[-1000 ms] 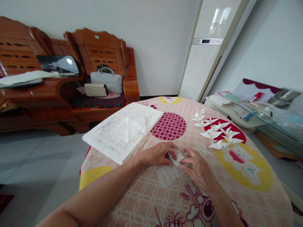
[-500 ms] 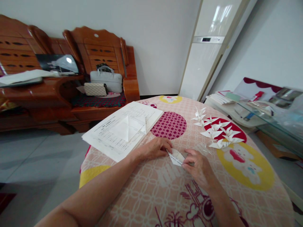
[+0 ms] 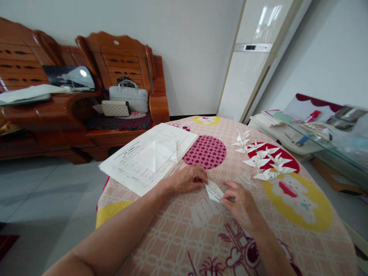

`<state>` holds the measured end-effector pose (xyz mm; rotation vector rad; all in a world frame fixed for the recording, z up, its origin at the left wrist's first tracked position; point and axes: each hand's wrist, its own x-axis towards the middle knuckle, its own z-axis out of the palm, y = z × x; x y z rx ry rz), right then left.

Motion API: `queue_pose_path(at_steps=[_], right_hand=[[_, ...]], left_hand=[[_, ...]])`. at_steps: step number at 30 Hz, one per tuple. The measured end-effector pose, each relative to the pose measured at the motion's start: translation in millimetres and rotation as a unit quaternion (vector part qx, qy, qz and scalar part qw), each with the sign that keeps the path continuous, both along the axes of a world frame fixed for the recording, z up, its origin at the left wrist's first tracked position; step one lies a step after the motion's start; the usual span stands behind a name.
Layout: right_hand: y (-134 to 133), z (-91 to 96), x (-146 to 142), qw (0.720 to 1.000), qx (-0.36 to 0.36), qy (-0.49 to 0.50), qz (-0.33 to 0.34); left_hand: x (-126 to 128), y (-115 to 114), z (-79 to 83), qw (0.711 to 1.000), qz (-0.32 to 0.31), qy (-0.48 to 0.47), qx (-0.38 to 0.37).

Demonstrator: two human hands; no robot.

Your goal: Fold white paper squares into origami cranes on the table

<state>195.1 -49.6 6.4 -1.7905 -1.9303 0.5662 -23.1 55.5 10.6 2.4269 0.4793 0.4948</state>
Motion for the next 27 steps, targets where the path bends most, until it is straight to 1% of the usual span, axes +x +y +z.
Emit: queue_pose_path(at_steps=[3,11,15,18,22,27], right_hand=[[0,0.7,-1,1.000,-0.001,-0.007,0.000],[-4,5.7,-3,0.999,0.008,-0.046,0.023],[-5,7.4,-5,0.998,0.009,-0.063,0.027],[-6,7.1,-6,0.996,0.022,-0.075,0.040],[-7,6.9,-8,0.994,0.037,-0.084,0.058],[-6,6.3,-9,0.993,0.052,-0.085,0.064]], left_hand=[[-1,0,2.4,1.000,0.016,0.001,0.013],[0,2,-0.9,0.999,0.038,0.020,0.004],[1,1,0.4,0.998,0.042,0.040,0.017],[3,-1,2.1,0.997,0.045,0.055,0.033],[7,-4,2.2,0.993,0.076,0.073,0.051],[12,-4,-2.8,0.988,0.117,0.081,0.060]])
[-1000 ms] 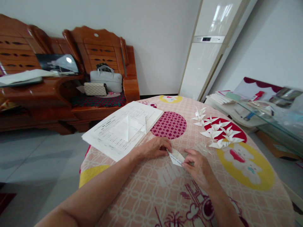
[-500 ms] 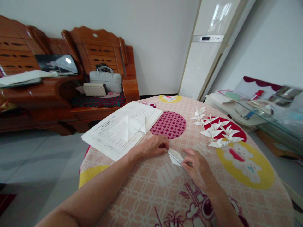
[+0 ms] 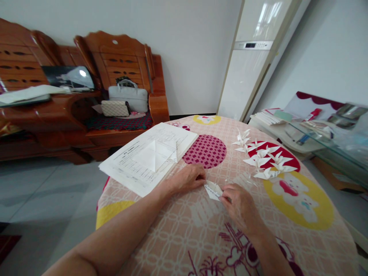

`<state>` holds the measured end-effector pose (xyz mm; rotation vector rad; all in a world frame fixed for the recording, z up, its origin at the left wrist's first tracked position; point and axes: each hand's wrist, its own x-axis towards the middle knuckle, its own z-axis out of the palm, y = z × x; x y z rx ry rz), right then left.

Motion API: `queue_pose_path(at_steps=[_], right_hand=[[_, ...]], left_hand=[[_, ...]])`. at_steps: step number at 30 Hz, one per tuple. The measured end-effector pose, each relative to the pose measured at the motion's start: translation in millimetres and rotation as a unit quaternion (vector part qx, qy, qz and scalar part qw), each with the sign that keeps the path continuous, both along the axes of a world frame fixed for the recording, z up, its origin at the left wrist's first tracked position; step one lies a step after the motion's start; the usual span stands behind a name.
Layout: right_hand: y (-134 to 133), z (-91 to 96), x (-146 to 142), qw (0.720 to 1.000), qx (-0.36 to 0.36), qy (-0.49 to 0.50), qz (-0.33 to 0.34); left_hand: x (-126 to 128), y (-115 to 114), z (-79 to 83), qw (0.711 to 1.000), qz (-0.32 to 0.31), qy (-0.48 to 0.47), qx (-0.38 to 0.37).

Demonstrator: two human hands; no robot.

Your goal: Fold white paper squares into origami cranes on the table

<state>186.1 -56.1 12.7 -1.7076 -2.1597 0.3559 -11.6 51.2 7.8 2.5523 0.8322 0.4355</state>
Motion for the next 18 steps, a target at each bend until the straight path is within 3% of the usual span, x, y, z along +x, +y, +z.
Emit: queue_pose_path(at_steps=[11,18], right_hand=[[1.4,-5.9,-3.5,0.999,0.005,-0.045,0.002],[1.5,-5.5,-3.3,0.999,0.008,-0.044,0.004]], left_hand=[[5.3,-6.3,0.8,0.991,-0.014,0.064,0.117],[6.6,-4.4,-2.2,0.986,-0.017,0.094,0.136]])
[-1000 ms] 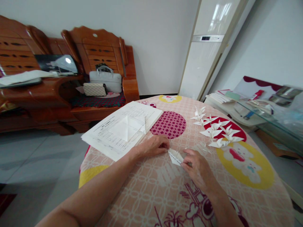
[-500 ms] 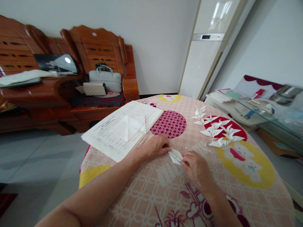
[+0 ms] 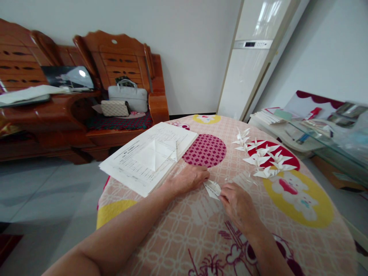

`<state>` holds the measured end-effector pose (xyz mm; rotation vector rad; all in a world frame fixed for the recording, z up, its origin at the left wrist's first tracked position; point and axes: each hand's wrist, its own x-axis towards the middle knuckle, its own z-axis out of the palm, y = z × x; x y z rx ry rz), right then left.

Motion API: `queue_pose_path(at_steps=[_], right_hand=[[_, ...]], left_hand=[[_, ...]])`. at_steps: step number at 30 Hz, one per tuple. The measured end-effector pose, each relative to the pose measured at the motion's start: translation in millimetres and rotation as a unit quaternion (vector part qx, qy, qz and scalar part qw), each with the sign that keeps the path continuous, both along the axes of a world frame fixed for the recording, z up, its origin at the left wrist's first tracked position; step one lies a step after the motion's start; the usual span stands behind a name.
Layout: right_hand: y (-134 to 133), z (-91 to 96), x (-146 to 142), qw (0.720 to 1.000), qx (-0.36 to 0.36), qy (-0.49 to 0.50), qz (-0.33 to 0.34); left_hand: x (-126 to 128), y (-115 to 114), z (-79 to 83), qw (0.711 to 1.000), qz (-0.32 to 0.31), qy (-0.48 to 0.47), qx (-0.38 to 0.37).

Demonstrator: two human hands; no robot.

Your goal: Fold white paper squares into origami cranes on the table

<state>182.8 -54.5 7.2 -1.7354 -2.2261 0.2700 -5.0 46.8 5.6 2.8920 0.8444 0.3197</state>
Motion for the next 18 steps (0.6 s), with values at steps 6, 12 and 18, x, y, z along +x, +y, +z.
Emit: queue_pose_path(at_steps=[6,12,18], right_hand=[[-0.4,-3.3,-1.0,0.998,0.049,0.030,0.023],[0.8,-5.1,-1.0,0.995,0.039,0.069,0.059],[1.5,-3.2,2.6,0.993,0.014,0.102,0.064]], left_hand=[[-2.0,-0.6,0.8,1.000,-0.026,-0.006,-0.004],[-5.0,-1.2,3.3,0.999,-0.040,-0.003,-0.030],[-3.1,-4.4,2.1,0.995,-0.083,-0.036,-0.049]])
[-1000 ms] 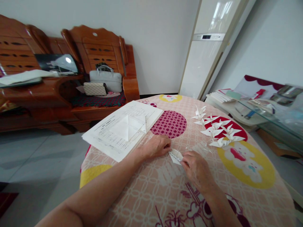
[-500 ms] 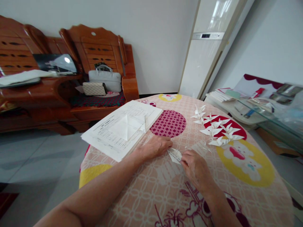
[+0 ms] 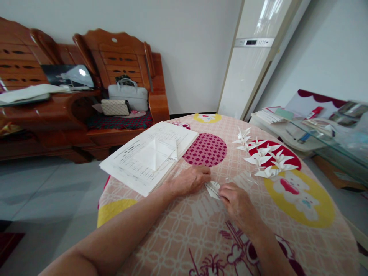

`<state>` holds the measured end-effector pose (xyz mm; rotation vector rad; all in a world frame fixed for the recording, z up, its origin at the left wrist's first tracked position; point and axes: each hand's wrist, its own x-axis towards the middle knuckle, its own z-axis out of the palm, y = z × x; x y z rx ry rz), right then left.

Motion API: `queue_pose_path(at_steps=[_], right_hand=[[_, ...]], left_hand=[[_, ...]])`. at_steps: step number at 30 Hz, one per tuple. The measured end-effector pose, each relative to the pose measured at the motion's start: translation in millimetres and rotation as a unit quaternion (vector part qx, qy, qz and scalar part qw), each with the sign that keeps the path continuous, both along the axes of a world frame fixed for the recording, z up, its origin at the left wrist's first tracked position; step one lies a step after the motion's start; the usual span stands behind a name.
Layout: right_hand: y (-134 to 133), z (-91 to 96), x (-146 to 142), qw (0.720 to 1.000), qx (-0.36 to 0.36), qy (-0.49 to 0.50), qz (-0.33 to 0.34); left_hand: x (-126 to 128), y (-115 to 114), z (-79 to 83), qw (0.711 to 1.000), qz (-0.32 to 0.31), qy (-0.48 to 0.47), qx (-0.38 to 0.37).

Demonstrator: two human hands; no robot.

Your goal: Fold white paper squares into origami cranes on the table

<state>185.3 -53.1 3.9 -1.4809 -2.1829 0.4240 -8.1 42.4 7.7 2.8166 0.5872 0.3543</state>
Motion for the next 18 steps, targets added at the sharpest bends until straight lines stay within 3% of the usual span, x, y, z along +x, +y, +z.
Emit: queue_pose_path(at_steps=[5,14,18], right_hand=[[0,1.1,5,1.000,-0.018,0.022,0.006],[2,5.7,8,0.999,-0.027,0.033,0.014],[3,4.8,14,0.999,-0.041,0.033,-0.015]], left_hand=[[5,-5,-3.4,0.999,-0.043,-0.027,-0.015],[7,-7,-7.4,0.998,-0.030,-0.046,-0.029],[7,-7,-5.8,0.997,-0.041,-0.049,-0.043]])
